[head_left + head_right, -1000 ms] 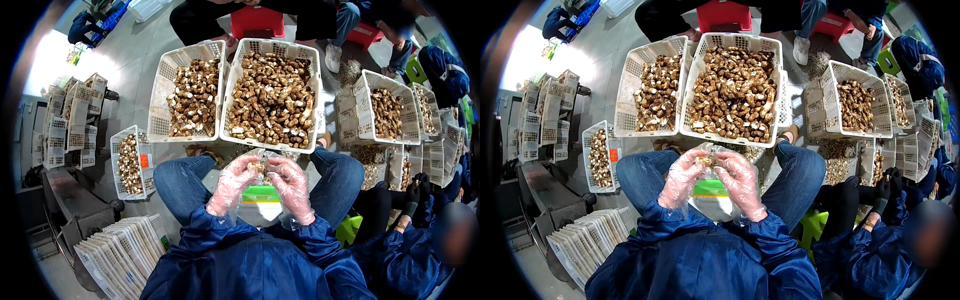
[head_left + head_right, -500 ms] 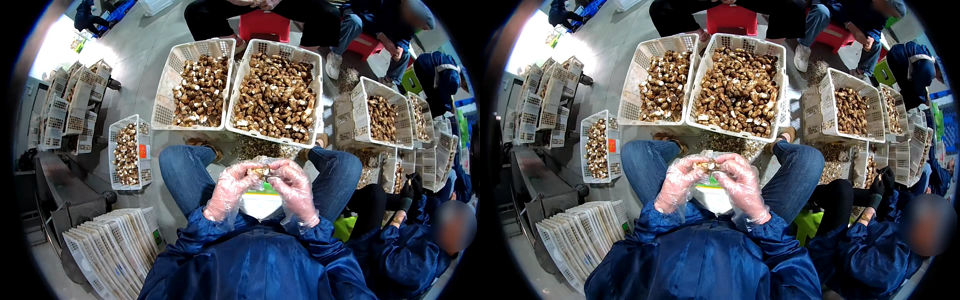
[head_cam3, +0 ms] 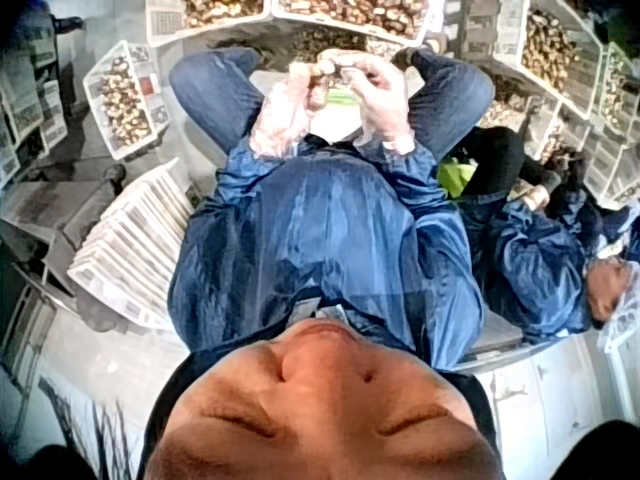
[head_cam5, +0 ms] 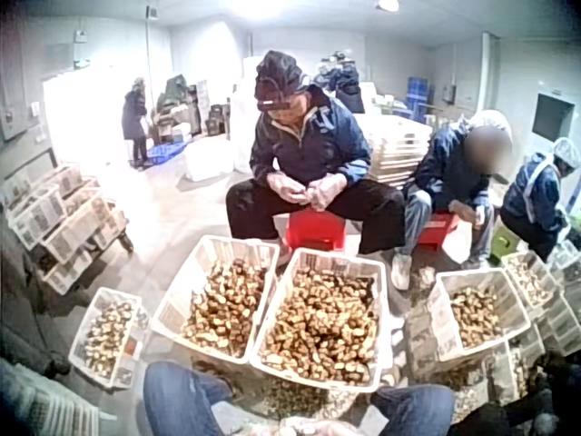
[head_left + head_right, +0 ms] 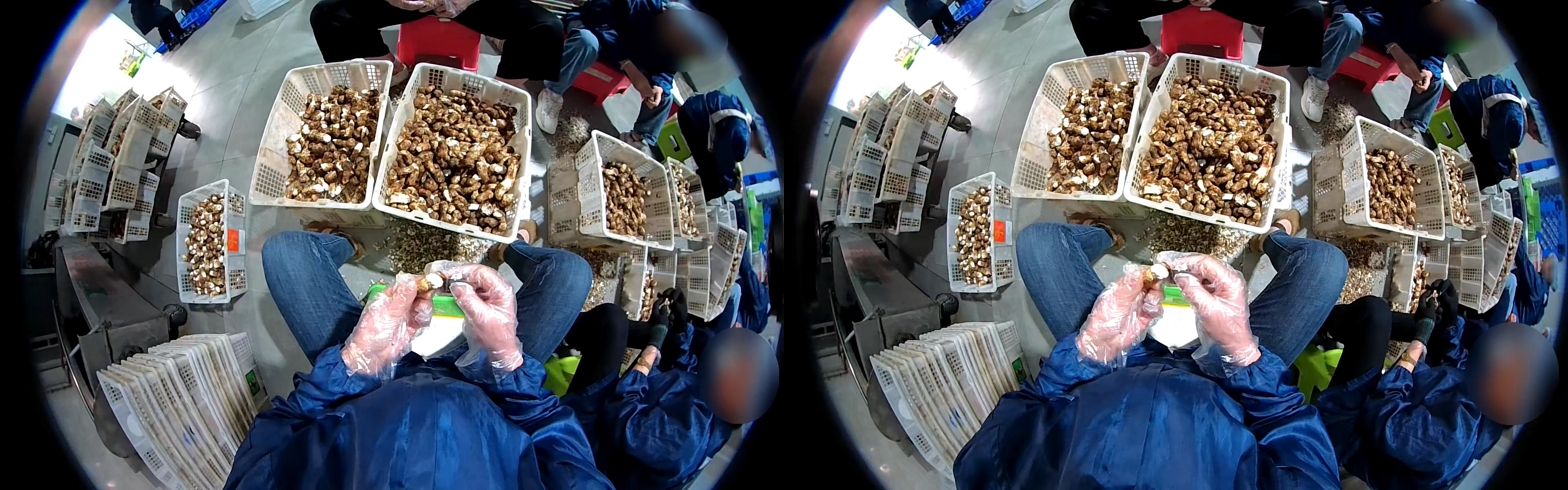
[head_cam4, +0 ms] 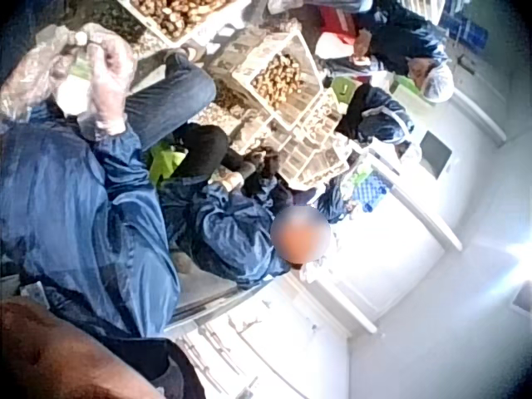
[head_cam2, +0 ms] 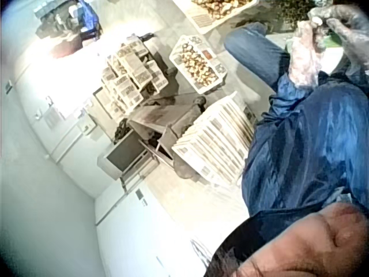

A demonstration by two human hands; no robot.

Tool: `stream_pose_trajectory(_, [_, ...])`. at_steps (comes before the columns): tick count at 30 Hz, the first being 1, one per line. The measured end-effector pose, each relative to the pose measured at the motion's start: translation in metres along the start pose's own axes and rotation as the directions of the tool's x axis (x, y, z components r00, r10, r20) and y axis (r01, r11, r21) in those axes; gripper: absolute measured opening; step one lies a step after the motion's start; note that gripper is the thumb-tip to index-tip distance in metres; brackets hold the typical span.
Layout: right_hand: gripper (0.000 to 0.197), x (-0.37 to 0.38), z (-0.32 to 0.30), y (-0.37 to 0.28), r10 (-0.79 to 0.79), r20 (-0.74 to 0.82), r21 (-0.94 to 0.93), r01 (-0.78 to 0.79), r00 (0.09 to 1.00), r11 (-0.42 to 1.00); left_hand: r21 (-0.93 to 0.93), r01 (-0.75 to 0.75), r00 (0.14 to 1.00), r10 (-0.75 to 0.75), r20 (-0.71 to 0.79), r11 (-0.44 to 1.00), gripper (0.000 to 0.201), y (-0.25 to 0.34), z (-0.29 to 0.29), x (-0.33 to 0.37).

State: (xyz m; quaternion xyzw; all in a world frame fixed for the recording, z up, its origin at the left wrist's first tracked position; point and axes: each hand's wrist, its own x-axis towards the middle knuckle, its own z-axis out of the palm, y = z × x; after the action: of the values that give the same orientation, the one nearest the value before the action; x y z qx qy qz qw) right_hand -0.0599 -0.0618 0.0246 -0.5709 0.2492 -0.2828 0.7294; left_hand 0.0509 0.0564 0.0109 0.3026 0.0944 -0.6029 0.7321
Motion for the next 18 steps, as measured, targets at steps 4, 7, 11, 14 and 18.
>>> stream_pose_trajectory(4, [0.007,0.002,0.001,-0.006,-0.098,0.047,-0.212,0.105,0.994,0.971,0.013,-0.078,0.994,0.079,-0.07,0.997,0.02,-0.007,0.005,0.0])
stream_pose_trajectory(7, [0.008,0.004,0.005,-0.015,-0.287,0.118,-0.498,0.307,0.951,0.811,0.016,-0.101,0.991,0.102,-0.091,0.995,0.019,-0.011,0.009,-0.001])
stream_pose_trajectory(11, [0.01,0.0,0.002,-0.008,0.085,-0.096,-0.094,-0.094,0.992,0.991,0.006,-0.06,0.993,0.06,-0.106,0.998,0.02,-0.01,0.009,-0.003])
stream_pose_trajectory(14, [0.01,0.003,-0.002,-0.006,-0.128,0.042,-0.297,0.134,0.991,0.945,0.041,-0.075,0.989,0.079,-0.127,0.996,0.021,-0.01,0.013,-0.001])
stream_pose_trajectory(18, [0.009,0.003,0.002,-0.003,-0.053,-0.009,-0.289,0.048,0.999,0.956,0.086,-0.095,0.986,0.105,-0.129,0.992,0.021,-0.01,0.01,-0.001])
